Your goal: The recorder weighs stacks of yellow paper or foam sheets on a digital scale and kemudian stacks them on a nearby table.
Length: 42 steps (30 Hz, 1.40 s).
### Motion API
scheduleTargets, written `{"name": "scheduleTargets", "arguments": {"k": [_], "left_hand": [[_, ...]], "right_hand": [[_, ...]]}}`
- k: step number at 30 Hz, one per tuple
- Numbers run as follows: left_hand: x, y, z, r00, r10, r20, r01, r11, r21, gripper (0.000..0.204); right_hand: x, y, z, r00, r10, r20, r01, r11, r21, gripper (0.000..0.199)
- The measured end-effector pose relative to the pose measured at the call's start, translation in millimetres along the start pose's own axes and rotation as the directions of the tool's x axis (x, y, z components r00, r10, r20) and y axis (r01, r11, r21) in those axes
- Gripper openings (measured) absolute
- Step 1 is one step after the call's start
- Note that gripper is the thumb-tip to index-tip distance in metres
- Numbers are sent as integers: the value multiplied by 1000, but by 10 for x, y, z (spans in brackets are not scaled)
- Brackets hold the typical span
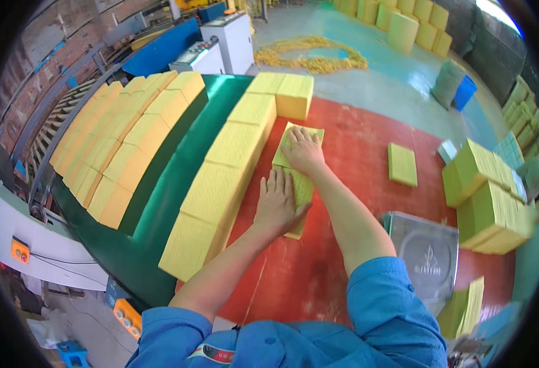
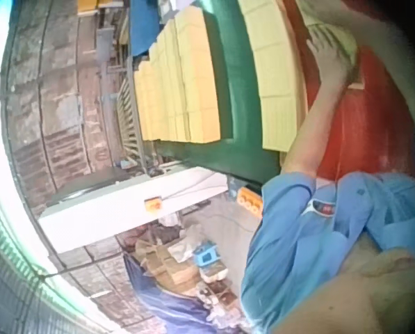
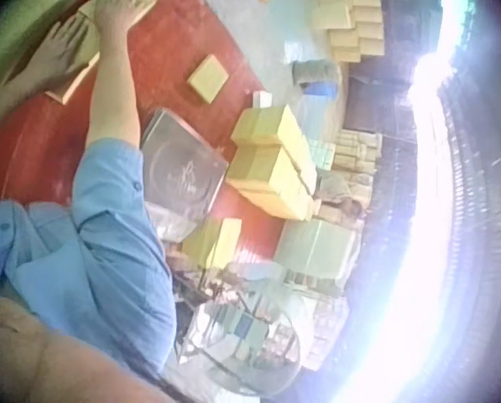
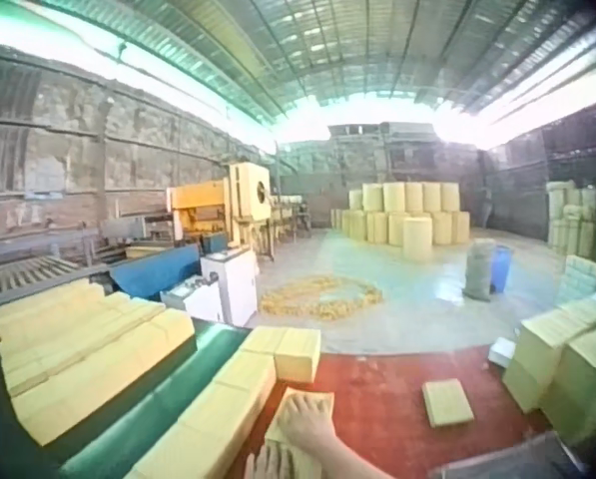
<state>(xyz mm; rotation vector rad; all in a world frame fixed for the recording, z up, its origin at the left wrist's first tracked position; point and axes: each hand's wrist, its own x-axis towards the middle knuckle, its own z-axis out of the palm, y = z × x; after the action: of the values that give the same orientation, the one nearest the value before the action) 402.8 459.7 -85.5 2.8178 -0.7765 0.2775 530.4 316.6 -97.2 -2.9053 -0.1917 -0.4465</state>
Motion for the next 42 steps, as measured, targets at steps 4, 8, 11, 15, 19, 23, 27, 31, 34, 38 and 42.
{"name": "scheduleTargets", "arguments": {"k": [4,8,11,15,19,23,27,31,34,38,42], "left_hand": [[-640,365,-205,999,21,48,-20,1000,-11,93],[-1325,762,-355,989,114,99,-106,991,-83,92],[-1946,878,-513,979,163,119,-150,982,-113,95],[-2428,1111,-608,964,230,135,-212,968,-133,93],[-2672,1012,-655,959,269,95,-251,954,-163,89],[-2868,1077,-725,933,354,74,-330,917,-224,89],[-3040,1056,-778,934,350,67,-327,917,-227,89],[-3140,1004,-774,936,342,80,-314,918,-241,87],[-3231,625,-658,984,159,75,-101,863,-496,77],[-3194,870,-766,889,125,440,436,-524,-732,62],[-2582,1521,-777,971,202,129,207,-434,-877,57]], "right_hand": [[-752,-153,-348,998,39,42,-40,999,10,65],[-1702,-214,-596,992,129,17,-128,992,-18,64],[-2286,-506,-793,986,162,29,-161,986,-33,63],[-2867,-612,-1154,964,253,81,-257,966,39,62],[-3881,-1154,-1606,817,331,-472,-128,903,411,32],[-5468,-1499,-1239,607,793,41,-315,193,929,12],[-5840,-1738,-414,513,469,719,-197,-751,630,37],[-5545,-1967,-596,670,403,624,-188,-720,668,36],[-5533,-2000,-1193,655,469,593,-447,-392,804,41],[-5472,-1676,-2066,890,403,213,-267,81,960,51],[-5277,-1197,-2858,959,265,-106,-29,460,887,84]]}}
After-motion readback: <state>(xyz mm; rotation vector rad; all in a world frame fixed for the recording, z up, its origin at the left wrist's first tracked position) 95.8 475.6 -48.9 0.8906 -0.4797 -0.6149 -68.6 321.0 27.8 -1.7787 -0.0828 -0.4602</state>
